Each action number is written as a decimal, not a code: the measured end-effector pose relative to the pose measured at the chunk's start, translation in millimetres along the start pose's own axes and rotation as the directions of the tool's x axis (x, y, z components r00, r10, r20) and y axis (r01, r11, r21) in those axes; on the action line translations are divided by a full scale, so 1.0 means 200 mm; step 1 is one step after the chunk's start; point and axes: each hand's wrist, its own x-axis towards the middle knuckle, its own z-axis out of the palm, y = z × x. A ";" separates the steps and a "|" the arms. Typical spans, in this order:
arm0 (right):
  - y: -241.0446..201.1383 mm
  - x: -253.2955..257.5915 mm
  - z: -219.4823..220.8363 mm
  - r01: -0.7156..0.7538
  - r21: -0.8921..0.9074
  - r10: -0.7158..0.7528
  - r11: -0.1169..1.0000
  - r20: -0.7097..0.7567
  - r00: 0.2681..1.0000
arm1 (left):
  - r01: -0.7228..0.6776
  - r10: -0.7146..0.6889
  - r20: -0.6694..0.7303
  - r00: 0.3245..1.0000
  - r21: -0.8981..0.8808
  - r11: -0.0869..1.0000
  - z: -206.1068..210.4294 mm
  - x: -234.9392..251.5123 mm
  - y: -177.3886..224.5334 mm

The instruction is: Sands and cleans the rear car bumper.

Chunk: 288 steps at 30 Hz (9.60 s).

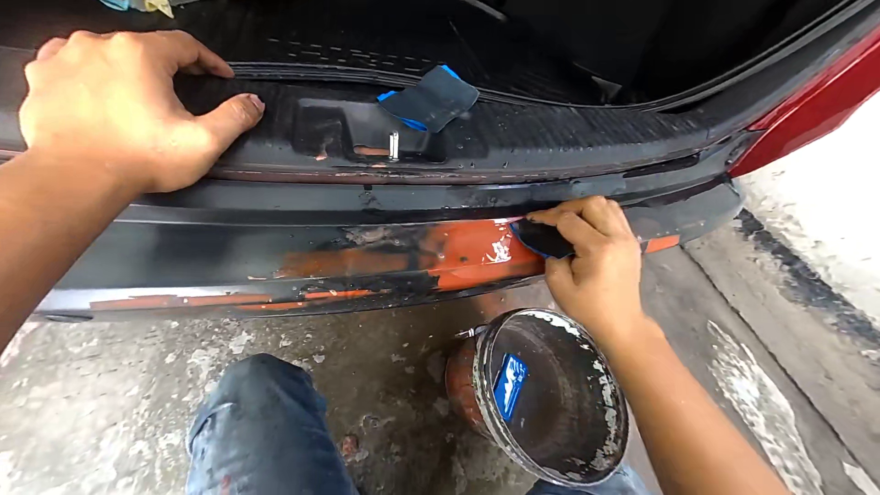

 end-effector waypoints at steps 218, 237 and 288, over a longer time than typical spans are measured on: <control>-0.53 0.03 0.15 -0.038 0.115 0.039 0.993 -0.007 0.999 | -0.013 0.014 -0.025 1.000 0.016 1.000 0.01 0.00 -0.01; -0.35 0.09 0.09 0.117 0.166 -0.129 0.979 0.065 0.990 | -0.134 0.111 -0.087 0.990 -0.330 0.934 0.11 -0.02 -0.02; -0.70 -0.14 0.19 -0.013 -0.057 0.021 0.998 0.141 0.990 | -0.155 0.146 -0.059 0.987 -0.204 0.966 0.13 0.03 -0.13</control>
